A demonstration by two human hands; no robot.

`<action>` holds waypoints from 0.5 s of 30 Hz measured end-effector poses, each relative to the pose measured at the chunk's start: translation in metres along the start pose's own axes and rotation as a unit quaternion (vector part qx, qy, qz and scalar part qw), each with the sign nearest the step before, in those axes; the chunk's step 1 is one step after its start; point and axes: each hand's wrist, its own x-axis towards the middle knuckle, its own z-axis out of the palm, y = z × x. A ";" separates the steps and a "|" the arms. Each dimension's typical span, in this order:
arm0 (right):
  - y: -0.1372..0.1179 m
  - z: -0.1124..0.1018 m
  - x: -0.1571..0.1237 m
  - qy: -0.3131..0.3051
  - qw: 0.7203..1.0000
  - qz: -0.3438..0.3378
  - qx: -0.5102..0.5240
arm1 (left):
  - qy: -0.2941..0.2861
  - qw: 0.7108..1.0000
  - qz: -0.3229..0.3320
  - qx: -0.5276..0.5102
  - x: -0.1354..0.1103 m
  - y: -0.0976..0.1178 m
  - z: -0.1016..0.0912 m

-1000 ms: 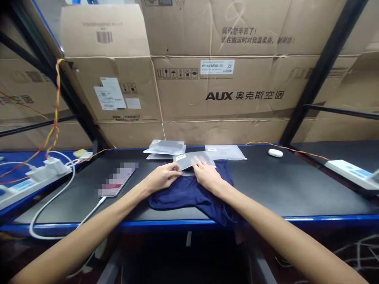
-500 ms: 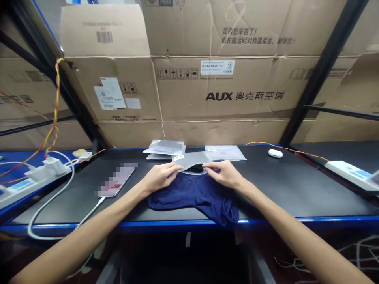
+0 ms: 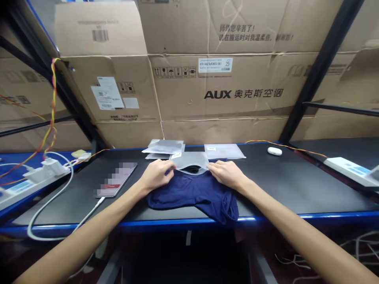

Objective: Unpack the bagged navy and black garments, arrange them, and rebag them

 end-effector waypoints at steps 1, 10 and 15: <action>-0.001 0.000 0.000 0.011 1.000 -0.006 0.000 | 0.003 1.000 0.008 0.005 0.002 0.002 -0.001; -0.005 0.001 -0.002 0.072 0.997 -0.015 0.018 | 0.013 0.980 0.200 -0.018 0.035 0.047 0.009; -0.008 -0.001 -0.003 0.027 0.998 0.030 0.054 | -0.030 0.985 0.160 0.057 0.051 0.059 0.032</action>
